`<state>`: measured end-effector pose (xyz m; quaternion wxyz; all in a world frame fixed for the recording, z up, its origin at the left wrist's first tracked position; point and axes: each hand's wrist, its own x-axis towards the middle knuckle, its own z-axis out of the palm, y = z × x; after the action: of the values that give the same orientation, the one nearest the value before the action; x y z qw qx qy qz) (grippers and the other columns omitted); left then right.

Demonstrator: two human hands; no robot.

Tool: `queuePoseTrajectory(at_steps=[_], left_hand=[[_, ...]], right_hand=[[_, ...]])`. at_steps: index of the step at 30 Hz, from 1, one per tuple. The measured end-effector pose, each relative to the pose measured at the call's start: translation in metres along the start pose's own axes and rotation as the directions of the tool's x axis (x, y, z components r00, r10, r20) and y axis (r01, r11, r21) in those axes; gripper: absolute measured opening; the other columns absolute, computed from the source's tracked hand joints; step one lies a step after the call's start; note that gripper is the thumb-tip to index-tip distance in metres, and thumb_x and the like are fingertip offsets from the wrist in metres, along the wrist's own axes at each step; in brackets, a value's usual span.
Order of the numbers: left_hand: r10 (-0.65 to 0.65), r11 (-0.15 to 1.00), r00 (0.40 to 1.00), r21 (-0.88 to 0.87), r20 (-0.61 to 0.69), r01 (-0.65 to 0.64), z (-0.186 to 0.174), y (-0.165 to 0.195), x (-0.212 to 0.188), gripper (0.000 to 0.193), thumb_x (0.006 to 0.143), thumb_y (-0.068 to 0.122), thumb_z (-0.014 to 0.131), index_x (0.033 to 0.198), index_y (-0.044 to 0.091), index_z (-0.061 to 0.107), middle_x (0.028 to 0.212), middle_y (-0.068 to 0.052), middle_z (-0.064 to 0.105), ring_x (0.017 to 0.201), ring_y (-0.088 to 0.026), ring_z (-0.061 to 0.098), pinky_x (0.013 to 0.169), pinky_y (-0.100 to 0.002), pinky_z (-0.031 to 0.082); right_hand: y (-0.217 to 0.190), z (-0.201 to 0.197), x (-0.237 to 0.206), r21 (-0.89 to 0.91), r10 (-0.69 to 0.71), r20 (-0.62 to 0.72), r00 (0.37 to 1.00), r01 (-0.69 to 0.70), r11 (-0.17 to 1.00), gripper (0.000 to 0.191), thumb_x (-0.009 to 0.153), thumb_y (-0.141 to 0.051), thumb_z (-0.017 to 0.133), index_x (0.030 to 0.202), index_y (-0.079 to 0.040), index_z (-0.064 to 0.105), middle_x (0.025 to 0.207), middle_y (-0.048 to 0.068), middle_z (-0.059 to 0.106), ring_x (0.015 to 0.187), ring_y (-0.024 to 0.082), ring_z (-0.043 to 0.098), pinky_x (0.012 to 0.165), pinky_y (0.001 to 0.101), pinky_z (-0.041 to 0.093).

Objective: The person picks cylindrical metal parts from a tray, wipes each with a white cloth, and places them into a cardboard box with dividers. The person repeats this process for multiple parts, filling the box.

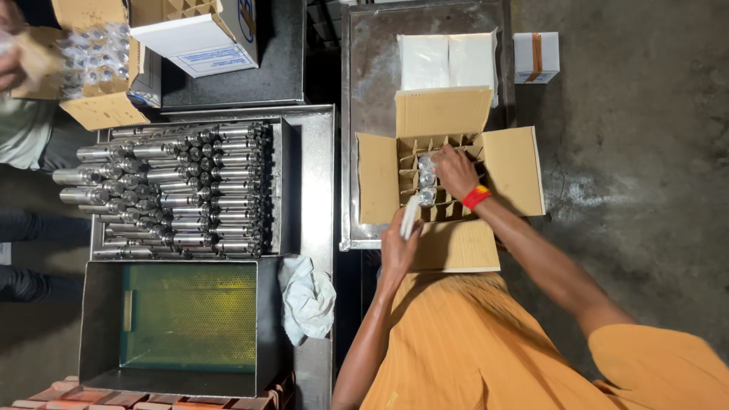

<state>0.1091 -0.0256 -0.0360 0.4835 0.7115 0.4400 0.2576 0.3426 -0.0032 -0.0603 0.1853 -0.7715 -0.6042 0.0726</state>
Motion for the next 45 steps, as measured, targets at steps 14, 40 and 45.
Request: queuePoseTrajectory(at_steps=[14, 40, 45], left_hand=[[-0.478, 0.092, 0.829, -0.923, 0.288, 0.374, -0.04, -0.026, 0.001, 0.034, 0.095, 0.014, 0.054, 0.128, 0.008, 0.047, 0.103, -0.01, 0.067, 0.103, -0.023, 0.069, 0.088, -0.04, 0.061], [-0.59, 0.709, 0.687, -0.678, -0.424, 0.191, -0.079, -0.099, -0.039, 0.031, 0.096, 0.02, 0.067, 0.119, -0.001, 0.063, 0.094, -0.011, 0.067, 0.075, -0.02, 0.063, 0.063, -0.035, 0.055], [-0.424, 0.474, 0.903, -0.831, 0.073, 0.29, -0.099, -0.093, -0.049, 0.038, 0.095, 0.033, 0.065, 0.126, 0.01, 0.061, 0.091, -0.007, 0.073, 0.06, -0.014, 0.062, 0.045, -0.021, 0.039]], right_hand=[[0.009, -0.006, -0.012, 0.079, -0.075, -0.398, 0.914, 0.115, 0.99, 0.012, 0.099, -0.012, 0.068, 0.094, -0.01, 0.079, 0.091, 0.009, 0.077, 0.09, 0.019, 0.068, 0.085, 0.0417, 0.056], [-0.122, 0.071, -0.083, 0.682, -0.245, 0.366, 0.898, -0.079, 0.727, 0.052, 0.103, -0.039, 0.068, 0.075, 0.004, 0.058, 0.068, 0.019, 0.049, 0.061, 0.017, 0.044, 0.057, 0.0388, 0.041], [-0.141, 0.104, -0.061, 0.827, -0.465, 0.465, 0.753, -0.183, 0.531, 0.041, 0.097, -0.044, 0.065, 0.086, -0.006, 0.072, 0.116, -0.024, 0.067, 0.051, 0.006, 0.056, 0.047, 0.0288, 0.048]])
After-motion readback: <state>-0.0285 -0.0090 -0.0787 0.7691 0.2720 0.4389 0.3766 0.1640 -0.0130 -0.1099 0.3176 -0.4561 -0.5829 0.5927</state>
